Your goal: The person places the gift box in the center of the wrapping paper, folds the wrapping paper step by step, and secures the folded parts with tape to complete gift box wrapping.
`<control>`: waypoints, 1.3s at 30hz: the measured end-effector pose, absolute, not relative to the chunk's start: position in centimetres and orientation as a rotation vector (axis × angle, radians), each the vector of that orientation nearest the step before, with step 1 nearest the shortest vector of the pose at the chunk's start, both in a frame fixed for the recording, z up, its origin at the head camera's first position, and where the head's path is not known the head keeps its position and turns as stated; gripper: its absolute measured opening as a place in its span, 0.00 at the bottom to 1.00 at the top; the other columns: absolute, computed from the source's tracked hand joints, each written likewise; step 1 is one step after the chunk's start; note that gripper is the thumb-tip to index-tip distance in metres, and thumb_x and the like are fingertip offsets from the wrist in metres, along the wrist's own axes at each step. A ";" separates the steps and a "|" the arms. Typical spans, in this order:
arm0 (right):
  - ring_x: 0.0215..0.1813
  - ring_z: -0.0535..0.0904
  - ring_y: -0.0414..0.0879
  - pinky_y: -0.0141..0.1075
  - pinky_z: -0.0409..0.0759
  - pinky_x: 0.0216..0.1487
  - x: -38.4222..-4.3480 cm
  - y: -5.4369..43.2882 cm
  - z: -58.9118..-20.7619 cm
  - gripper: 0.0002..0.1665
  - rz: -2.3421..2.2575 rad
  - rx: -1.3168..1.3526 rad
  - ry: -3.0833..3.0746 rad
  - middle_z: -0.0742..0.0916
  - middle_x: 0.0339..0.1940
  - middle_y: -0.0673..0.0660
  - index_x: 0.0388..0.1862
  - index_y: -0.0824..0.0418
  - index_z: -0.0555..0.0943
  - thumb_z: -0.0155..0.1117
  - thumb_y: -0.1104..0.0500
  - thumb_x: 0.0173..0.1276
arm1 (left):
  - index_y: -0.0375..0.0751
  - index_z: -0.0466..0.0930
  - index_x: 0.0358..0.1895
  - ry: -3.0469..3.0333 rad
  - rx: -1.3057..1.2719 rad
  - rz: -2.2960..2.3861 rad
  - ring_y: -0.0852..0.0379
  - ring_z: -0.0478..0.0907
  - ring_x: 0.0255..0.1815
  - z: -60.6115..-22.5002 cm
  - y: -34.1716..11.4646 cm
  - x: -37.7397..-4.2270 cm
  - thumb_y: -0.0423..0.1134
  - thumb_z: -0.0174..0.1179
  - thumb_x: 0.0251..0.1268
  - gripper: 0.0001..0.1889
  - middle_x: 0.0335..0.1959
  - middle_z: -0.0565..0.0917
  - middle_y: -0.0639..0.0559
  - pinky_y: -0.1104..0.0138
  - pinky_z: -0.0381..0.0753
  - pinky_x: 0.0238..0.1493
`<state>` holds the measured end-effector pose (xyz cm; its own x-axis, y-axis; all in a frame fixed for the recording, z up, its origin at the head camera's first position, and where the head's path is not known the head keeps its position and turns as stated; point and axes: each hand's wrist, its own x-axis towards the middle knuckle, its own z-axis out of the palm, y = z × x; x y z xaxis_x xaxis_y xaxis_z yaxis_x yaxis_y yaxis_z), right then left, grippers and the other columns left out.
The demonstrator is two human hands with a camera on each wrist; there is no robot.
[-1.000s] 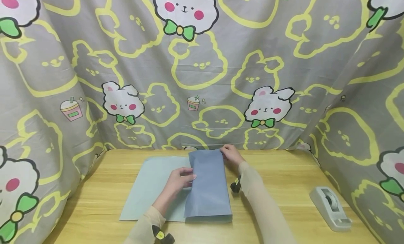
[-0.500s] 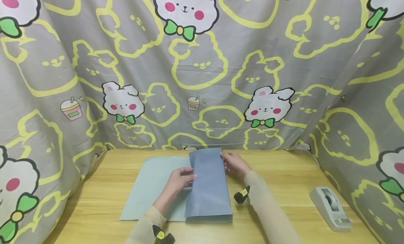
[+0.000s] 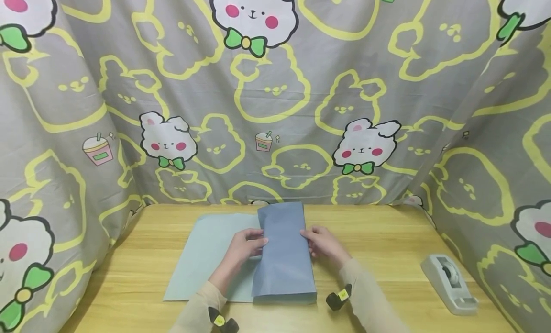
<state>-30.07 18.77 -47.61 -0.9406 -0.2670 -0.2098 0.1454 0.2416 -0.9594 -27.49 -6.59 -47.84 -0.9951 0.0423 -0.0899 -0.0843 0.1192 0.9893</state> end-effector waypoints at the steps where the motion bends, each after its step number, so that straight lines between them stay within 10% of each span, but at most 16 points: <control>1: 0.19 0.67 0.39 0.28 0.71 0.21 -29.7 18.8 -47.7 0.17 -1.754 -0.117 2.181 0.71 0.18 0.49 0.31 0.60 0.69 0.55 0.50 0.75 | 0.29 0.77 0.56 2.277 -0.043 2.022 0.56 0.83 0.36 -47.9 -6.6 -27.5 0.35 0.67 0.59 0.22 0.45 0.83 0.39 0.60 0.87 0.41; 39: 0.19 0.65 0.39 0.30 0.69 0.22 -27.4 18.4 -48.3 0.18 -1.869 -0.115 2.127 0.69 0.20 0.48 0.28 0.58 0.68 0.60 0.49 0.72 | 0.33 0.78 0.59 2.398 0.202 1.685 0.48 0.82 0.52 -45.8 -9.0 -27.4 0.41 0.65 0.63 0.23 0.58 0.80 0.36 0.55 0.85 0.48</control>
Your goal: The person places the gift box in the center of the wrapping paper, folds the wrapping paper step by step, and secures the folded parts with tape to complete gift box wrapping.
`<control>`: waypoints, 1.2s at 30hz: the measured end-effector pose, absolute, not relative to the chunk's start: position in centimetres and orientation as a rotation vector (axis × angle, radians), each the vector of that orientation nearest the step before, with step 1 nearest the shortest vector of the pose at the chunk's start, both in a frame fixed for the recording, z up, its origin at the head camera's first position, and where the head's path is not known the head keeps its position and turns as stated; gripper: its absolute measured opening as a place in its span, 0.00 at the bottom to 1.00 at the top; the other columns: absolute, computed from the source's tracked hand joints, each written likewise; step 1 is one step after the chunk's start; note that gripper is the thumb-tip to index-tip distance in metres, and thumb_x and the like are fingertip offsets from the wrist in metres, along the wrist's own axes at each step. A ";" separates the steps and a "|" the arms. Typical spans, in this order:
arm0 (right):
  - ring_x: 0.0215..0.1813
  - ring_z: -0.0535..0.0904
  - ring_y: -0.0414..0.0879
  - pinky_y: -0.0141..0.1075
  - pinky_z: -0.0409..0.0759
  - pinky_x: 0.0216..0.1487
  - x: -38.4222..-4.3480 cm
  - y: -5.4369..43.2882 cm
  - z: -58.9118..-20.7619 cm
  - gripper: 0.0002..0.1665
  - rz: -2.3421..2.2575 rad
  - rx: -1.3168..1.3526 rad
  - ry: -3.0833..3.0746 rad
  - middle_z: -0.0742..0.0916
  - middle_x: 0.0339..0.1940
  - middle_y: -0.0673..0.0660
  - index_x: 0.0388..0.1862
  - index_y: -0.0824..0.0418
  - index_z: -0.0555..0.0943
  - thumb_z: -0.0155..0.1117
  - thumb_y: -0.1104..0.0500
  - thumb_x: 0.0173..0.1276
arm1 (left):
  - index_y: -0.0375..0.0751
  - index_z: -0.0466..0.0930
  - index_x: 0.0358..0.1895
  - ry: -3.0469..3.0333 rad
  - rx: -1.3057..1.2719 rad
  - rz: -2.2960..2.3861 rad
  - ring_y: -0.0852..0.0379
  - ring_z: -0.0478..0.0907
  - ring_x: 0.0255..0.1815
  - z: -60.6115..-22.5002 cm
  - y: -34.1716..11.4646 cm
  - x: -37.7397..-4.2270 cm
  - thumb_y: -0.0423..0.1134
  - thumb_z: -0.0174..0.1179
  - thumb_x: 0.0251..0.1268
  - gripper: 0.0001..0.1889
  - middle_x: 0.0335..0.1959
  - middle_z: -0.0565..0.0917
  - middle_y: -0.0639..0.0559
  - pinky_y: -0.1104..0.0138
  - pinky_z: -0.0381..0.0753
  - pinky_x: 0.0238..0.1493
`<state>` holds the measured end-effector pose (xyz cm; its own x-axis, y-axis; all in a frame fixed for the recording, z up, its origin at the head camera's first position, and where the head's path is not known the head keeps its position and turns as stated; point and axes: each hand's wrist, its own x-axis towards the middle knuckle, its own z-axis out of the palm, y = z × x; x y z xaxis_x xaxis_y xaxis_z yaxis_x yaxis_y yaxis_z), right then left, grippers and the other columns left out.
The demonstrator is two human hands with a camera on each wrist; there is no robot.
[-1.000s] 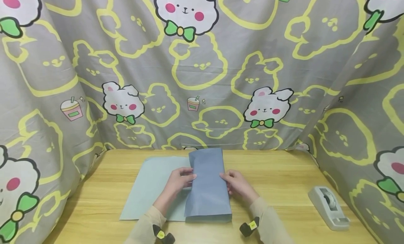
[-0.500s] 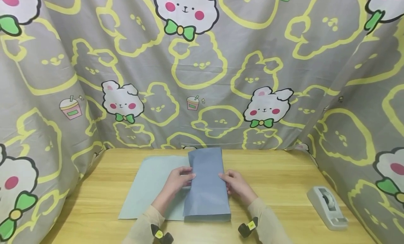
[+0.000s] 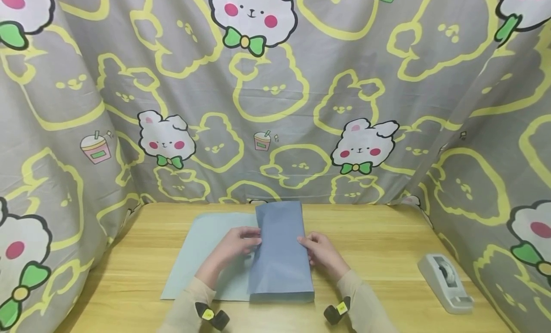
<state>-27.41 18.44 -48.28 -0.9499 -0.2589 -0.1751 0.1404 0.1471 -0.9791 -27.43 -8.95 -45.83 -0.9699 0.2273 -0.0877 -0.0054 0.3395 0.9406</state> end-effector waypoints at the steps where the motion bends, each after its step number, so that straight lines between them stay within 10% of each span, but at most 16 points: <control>1: 0.19 0.65 0.39 0.30 0.69 0.22 -27.4 18.4 -48.3 0.18 -1.869 -0.111 2.129 0.69 0.20 0.48 0.28 0.58 0.68 0.60 0.49 0.72 | 0.34 0.78 0.59 2.408 0.216 1.662 0.48 0.81 0.52 -45.7 -9.1 -27.4 0.41 0.65 0.63 0.23 0.58 0.80 0.37 0.55 0.84 0.48; 36: 0.20 0.71 0.41 0.31 0.72 0.21 -27.9 18.6 -47.6 0.16 -1.772 -0.207 2.305 0.72 0.19 0.50 0.32 0.63 0.68 0.61 0.53 0.71 | 0.29 0.79 0.53 2.532 0.115 1.709 0.55 0.84 0.35 -46.7 -7.2 -27.0 0.42 0.68 0.59 0.23 0.43 0.86 0.38 0.64 0.85 0.36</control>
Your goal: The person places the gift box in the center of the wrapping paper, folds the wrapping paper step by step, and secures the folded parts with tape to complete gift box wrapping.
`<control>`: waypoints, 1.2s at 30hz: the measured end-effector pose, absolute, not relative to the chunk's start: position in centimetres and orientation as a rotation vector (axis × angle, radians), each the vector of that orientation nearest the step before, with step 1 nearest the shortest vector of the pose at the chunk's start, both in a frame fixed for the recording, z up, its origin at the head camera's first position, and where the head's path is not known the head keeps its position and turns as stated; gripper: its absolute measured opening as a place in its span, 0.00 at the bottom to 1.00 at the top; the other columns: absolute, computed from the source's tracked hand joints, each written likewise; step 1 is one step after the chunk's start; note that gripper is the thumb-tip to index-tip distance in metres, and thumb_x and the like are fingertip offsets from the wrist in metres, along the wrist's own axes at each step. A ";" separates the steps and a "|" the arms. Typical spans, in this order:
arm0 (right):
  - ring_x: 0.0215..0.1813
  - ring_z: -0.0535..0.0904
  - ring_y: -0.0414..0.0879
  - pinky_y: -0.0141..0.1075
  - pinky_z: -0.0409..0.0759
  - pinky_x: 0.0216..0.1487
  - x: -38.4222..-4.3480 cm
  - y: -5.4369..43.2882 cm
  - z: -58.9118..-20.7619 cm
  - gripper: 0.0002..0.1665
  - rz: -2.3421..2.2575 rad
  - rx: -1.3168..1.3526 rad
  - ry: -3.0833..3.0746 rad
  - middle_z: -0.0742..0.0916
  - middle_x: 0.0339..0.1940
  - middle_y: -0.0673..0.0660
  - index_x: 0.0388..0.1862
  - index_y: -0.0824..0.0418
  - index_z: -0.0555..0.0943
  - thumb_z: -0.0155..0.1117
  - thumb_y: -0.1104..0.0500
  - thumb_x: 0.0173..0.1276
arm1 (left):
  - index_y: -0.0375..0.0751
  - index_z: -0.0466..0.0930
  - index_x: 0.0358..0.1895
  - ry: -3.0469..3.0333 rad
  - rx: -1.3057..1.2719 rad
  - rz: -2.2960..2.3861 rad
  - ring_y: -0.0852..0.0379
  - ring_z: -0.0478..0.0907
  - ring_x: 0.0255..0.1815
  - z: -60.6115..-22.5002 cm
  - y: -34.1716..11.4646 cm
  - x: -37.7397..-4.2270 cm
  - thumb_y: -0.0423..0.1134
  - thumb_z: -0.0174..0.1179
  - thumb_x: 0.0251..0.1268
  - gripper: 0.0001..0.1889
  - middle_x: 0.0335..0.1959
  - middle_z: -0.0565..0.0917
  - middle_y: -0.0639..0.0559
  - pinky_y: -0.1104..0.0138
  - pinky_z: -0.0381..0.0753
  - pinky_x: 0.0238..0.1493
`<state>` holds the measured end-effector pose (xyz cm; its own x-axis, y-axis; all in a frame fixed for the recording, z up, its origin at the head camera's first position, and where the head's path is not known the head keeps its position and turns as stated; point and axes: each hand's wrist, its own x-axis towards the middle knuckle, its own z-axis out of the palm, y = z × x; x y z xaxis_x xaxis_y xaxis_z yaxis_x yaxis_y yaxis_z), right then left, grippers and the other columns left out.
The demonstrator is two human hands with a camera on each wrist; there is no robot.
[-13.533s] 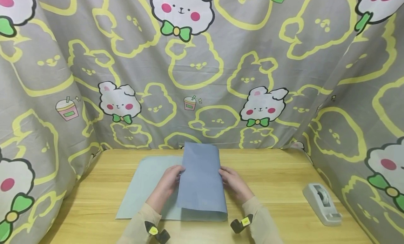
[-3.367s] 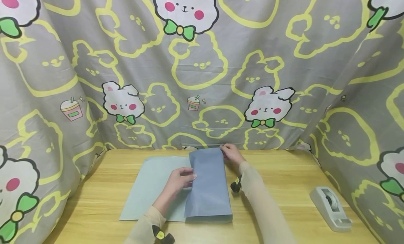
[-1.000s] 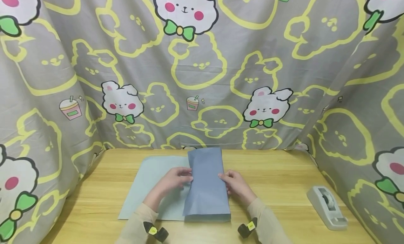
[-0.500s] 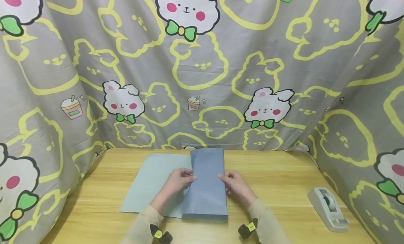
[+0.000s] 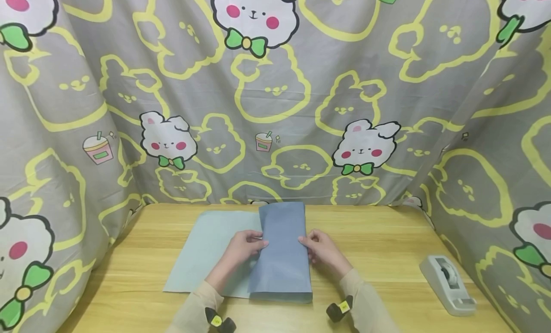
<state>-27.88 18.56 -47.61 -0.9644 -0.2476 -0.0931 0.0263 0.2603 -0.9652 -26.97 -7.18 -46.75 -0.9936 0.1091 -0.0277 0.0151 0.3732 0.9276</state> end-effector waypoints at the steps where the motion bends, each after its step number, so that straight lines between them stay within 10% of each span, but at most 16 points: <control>1: 0.20 0.71 0.41 0.31 0.73 0.21 -27.9 18.6 -47.6 0.16 -1.781 -0.215 2.317 0.72 0.20 0.51 0.34 0.64 0.68 0.62 0.54 0.71 | 0.29 0.79 0.53 2.530 0.118 1.713 0.56 0.84 0.34 -46.8 -7.2 -27.0 0.42 0.68 0.59 0.23 0.43 0.86 0.37 0.64 0.85 0.36; 10: 0.30 0.71 0.39 0.33 0.79 0.28 -28.4 18.9 -47.7 0.34 -1.778 -0.381 2.372 0.73 0.33 0.54 0.68 0.61 0.67 0.67 0.57 0.66 | 0.30 0.79 0.53 2.522 0.082 1.708 0.54 0.84 0.33 -46.8 -7.1 -26.8 0.42 0.69 0.58 0.24 0.43 0.86 0.37 0.63 0.86 0.37; 17: 0.52 0.73 0.51 0.40 0.82 0.45 -28.7 19.2 -48.7 0.36 -1.756 -0.391 2.386 0.74 0.55 0.63 0.70 0.59 0.68 0.69 0.56 0.64 | 0.30 0.79 0.53 2.526 0.105 1.699 0.54 0.84 0.33 -46.8 -7.2 -26.8 0.43 0.69 0.58 0.25 0.42 0.86 0.38 0.63 0.85 0.36; 22: 0.75 0.58 0.68 0.60 0.67 0.69 -28.6 19.3 -49.0 0.43 -1.725 -0.437 2.408 0.58 0.78 0.64 0.74 0.56 0.62 0.70 0.55 0.63 | 0.31 0.79 0.53 2.519 0.090 1.698 0.56 0.84 0.32 -46.8 -7.2 -26.7 0.44 0.69 0.58 0.24 0.42 0.87 0.39 0.64 0.85 0.37; 36: 0.81 0.36 0.65 0.66 0.43 0.75 -28.6 19.0 -49.2 0.45 -1.690 -0.494 2.383 0.47 0.82 0.60 0.76 0.57 0.61 0.70 0.55 0.63 | 0.26 0.75 0.56 2.355 0.179 1.759 0.54 0.85 0.38 -46.9 -8.1 -27.2 0.39 0.68 0.59 0.26 0.45 0.85 0.35 0.58 0.86 0.42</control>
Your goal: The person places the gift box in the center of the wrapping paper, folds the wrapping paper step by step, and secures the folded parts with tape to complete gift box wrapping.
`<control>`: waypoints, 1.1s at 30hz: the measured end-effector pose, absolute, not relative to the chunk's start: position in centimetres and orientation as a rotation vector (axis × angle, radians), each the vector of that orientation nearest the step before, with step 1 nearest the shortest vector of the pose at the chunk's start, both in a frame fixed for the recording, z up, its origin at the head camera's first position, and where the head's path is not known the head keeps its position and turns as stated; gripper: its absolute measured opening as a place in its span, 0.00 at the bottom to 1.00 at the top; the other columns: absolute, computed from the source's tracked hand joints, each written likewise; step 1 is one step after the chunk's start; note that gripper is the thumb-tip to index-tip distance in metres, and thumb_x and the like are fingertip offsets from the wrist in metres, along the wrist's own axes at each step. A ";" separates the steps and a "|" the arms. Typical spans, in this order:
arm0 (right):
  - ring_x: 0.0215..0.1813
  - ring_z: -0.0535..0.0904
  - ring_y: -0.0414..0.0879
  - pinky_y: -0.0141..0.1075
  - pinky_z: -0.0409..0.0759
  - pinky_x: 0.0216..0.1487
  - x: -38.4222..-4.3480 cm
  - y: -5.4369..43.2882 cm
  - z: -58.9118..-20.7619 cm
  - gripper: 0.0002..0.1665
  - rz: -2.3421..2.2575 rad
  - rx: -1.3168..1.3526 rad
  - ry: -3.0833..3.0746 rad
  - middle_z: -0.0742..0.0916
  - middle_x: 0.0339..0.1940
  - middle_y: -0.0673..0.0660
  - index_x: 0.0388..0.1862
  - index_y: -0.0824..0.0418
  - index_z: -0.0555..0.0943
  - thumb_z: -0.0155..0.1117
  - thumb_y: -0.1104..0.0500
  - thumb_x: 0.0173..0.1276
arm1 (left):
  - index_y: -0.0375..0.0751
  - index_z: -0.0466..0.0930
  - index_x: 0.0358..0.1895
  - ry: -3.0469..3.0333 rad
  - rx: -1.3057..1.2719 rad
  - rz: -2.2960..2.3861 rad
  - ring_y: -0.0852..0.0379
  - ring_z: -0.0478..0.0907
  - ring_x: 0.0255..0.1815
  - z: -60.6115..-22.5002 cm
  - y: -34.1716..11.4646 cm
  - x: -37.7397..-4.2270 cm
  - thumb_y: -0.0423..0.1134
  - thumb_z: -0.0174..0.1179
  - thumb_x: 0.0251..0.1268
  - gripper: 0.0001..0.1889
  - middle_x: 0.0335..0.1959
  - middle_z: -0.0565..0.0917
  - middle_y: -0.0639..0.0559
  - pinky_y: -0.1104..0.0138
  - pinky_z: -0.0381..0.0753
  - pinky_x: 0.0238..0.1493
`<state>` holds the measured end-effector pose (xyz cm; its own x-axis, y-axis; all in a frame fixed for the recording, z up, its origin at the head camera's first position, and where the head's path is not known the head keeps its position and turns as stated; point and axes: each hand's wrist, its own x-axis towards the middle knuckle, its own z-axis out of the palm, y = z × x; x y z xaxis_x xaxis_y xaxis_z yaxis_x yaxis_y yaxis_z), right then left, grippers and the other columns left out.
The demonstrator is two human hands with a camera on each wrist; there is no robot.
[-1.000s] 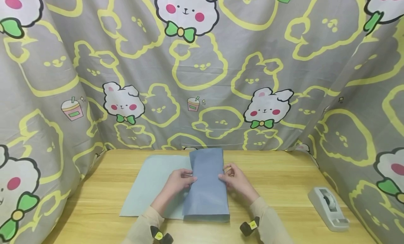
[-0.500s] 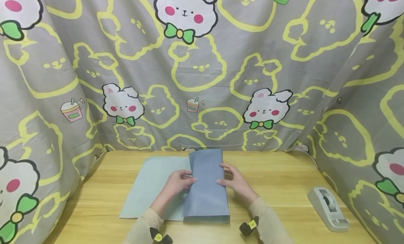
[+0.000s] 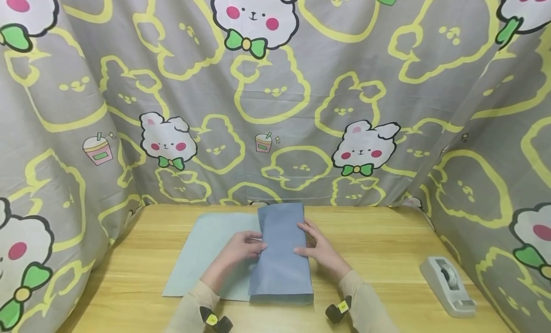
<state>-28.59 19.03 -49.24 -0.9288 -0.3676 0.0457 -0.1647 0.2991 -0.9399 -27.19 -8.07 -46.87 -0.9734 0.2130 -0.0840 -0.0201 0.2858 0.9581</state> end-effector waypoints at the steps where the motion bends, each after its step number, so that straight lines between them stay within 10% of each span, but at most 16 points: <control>1: 0.81 0.36 0.65 0.66 0.43 0.75 -28.6 19.0 -49.2 0.45 -1.693 -0.497 2.381 0.47 0.82 0.60 0.76 0.57 0.61 0.69 0.55 0.63 | 0.26 0.75 0.58 2.329 0.194 1.755 0.53 0.85 0.40 -46.9 -8.3 -27.3 0.38 0.68 0.59 0.27 0.47 0.85 0.35 0.58 0.86 0.44; 22: 0.80 0.41 0.67 0.66 0.53 0.73 -28.5 19.1 -49.2 0.46 -1.676 -0.608 2.407 0.47 0.81 0.64 0.76 0.61 0.59 0.69 0.56 0.64 | 0.28 0.75 0.59 2.761 0.055 1.260 0.40 0.82 0.50 -43.5 -18.0 -27.3 0.42 0.65 0.60 0.27 0.49 0.84 0.33 0.49 0.80 0.53; 33: 0.79 0.42 0.68 0.66 0.54 0.73 -28.4 19.1 -49.2 0.45 -1.668 -0.620 2.421 0.48 0.81 0.64 0.76 0.60 0.59 0.69 0.55 0.64 | 0.27 0.53 0.72 2.503 -0.254 1.410 0.28 0.70 0.62 -43.6 -27.0 -25.2 0.51 0.55 0.70 0.39 0.66 0.66 0.23 0.46 0.81 0.49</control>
<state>-28.39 19.10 -49.21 -0.9059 -0.4067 0.1180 -0.2553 0.3020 -0.9185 -25.16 -26.96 -43.60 -0.9517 -0.0260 -0.3058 -0.2750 0.5145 0.8122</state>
